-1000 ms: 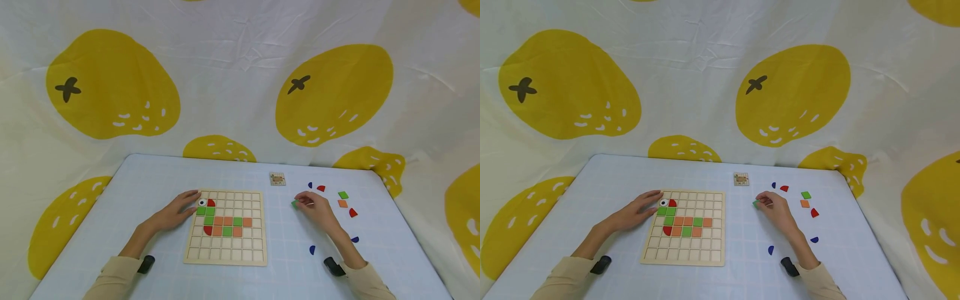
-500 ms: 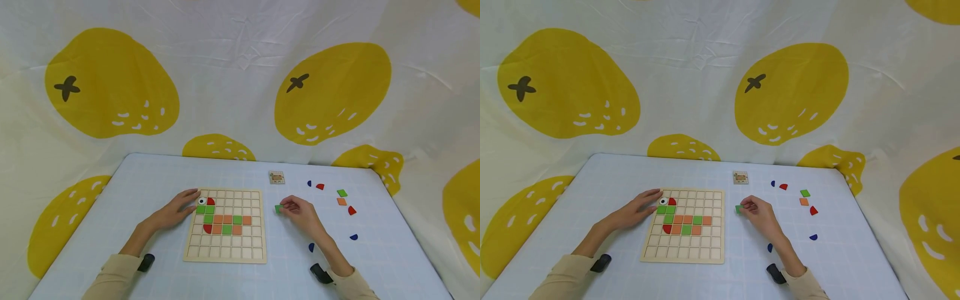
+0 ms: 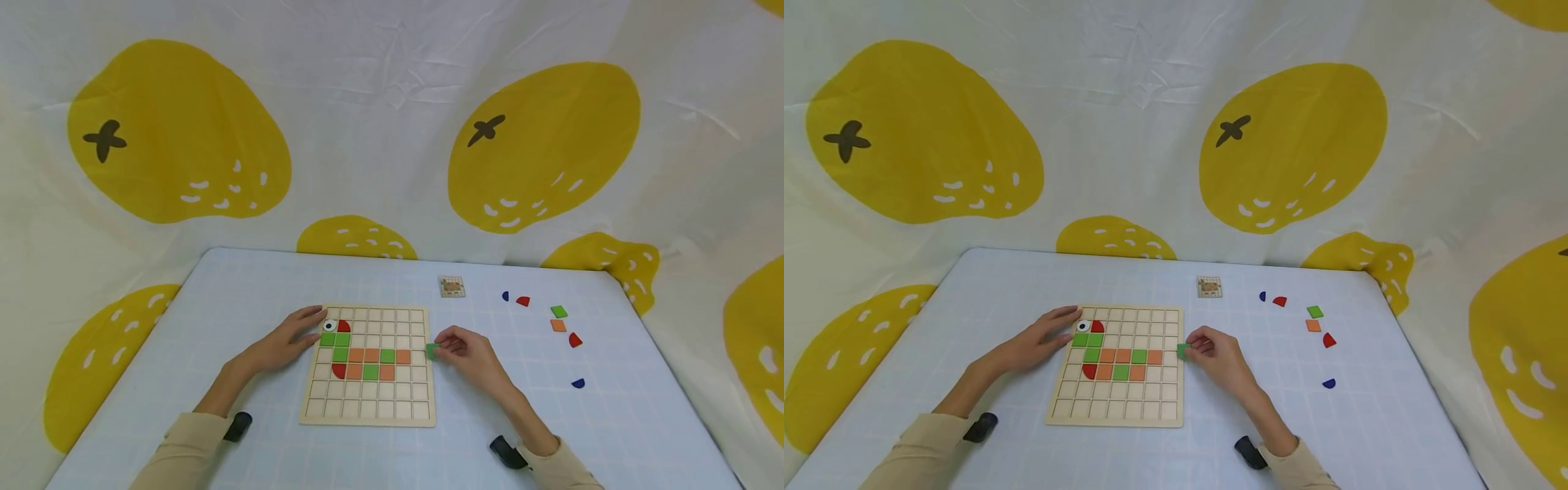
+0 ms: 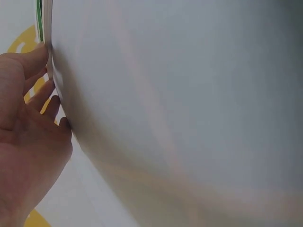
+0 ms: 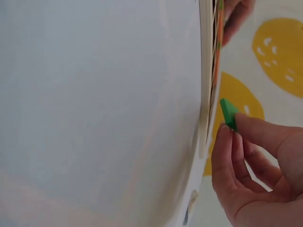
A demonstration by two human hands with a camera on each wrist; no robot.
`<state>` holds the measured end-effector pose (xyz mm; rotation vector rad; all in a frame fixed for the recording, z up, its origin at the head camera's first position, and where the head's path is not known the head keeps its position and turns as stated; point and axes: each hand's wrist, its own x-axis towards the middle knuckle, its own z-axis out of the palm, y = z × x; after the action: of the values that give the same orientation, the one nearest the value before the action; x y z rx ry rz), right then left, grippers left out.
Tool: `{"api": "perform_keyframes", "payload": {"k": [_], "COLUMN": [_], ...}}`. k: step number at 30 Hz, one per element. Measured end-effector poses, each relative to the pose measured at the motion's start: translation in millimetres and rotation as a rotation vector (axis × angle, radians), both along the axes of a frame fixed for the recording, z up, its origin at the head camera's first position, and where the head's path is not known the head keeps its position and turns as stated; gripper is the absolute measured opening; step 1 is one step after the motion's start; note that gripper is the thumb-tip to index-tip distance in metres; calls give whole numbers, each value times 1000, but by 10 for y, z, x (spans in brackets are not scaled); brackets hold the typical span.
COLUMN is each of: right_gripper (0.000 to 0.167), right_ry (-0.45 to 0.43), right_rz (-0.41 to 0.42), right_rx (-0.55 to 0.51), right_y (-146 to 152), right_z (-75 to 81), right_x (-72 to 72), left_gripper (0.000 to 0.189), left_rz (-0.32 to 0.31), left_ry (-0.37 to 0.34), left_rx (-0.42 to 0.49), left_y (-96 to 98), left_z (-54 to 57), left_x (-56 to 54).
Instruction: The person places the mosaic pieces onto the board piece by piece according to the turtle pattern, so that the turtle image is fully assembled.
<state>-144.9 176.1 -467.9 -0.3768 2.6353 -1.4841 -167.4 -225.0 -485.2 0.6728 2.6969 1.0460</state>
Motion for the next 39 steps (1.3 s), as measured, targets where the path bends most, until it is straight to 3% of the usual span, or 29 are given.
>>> {"api": "perform_keyframes", "payload": {"k": [10, 21, 39], "right_gripper": [10, 13, 4], "right_ry": [-45, -66, 17], "right_rz": [116, 194, 279], "right_rx": [-16, -17, 110], "right_y": [-212, -337, -371], "right_z": [-4, -1, 60], "right_x": [84, 135, 135], "left_gripper": [56, 55, 54], "left_rz": [8, 5, 15], "left_ry": [-40, -18, -17], "left_rx": [4, -3, 4], "left_y": [5, 10, 22], "left_z": [8, 3, 20], "left_x": [-4, 3, 26]}}
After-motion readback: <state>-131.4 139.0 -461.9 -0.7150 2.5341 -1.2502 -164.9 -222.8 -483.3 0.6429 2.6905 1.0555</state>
